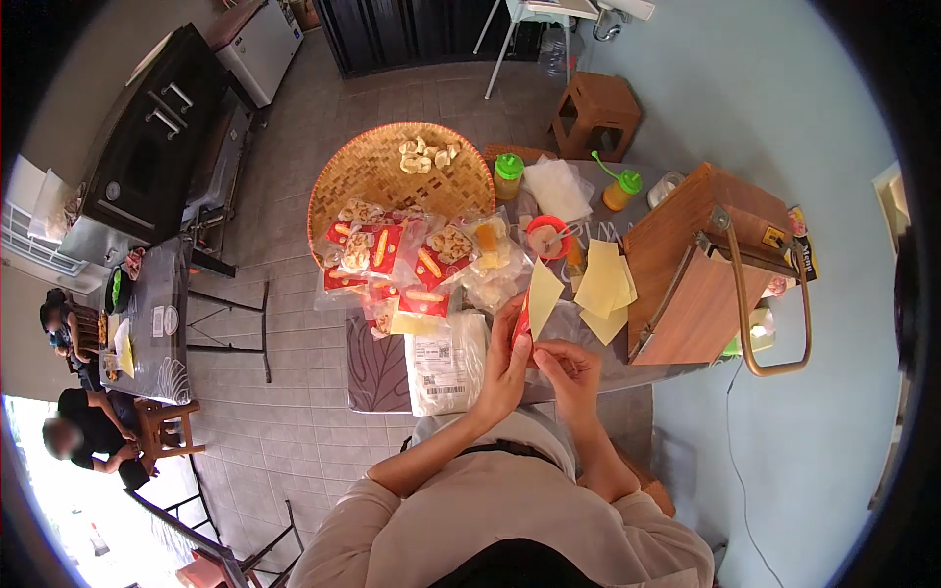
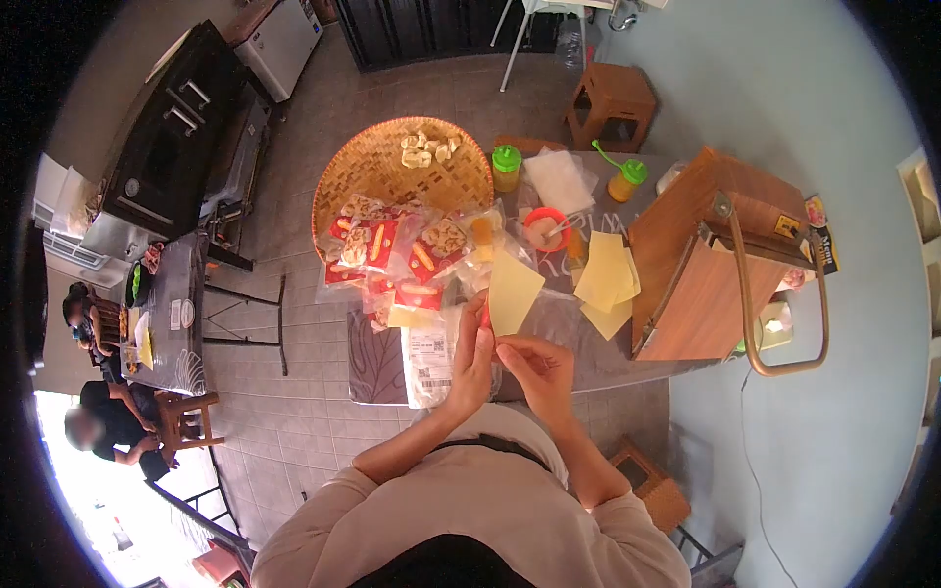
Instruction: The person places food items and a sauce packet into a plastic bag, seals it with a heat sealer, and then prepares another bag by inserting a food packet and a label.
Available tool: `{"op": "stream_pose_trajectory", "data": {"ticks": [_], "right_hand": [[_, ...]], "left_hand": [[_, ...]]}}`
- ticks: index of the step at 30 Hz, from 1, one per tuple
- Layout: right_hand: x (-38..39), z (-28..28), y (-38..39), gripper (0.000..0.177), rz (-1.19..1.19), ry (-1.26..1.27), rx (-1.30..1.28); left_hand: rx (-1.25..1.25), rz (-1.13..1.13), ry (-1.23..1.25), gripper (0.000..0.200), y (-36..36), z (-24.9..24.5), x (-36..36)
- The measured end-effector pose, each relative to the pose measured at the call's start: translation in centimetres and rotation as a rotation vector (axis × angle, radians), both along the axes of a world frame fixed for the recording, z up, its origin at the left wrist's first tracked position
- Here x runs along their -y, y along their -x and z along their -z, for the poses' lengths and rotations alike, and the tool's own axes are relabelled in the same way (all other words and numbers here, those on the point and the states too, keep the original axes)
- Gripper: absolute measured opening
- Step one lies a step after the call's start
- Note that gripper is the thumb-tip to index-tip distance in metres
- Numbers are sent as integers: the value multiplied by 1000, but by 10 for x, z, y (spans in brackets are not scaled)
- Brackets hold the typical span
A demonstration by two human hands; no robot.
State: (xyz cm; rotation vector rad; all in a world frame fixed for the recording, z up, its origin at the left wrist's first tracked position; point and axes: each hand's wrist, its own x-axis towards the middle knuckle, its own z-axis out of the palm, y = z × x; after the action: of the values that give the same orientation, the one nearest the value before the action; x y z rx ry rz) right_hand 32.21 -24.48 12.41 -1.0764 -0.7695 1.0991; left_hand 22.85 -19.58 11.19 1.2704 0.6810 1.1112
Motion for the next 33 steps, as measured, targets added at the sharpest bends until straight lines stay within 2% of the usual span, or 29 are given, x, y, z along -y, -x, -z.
{"op": "stream_pose_trajectory", "data": {"ticks": [2,8,15,21,23,33], "right_hand": [[-1,-3,0,14,-9,-12,95],[-2,-5,-3,14,-65,-23,-42],[-6,-4,-5,12,-68,-55,39],[-6,-11,-6,10,-33,-62,300],[-8,-11,-7,10,-6,-139,496],[-9,-19,-3,9,129,-177,734]], "left_hand": [[5,-4,12,42,-1,-1,1],[67,40,61,44,2,-6,0],[94,46,10,46,0,-5,-1],[8,-26,-29,48,-1,-1,-2],[20,-42,-38,47,-1,-1,-2],[26,-54,-63,49,0,1,-2]]}}
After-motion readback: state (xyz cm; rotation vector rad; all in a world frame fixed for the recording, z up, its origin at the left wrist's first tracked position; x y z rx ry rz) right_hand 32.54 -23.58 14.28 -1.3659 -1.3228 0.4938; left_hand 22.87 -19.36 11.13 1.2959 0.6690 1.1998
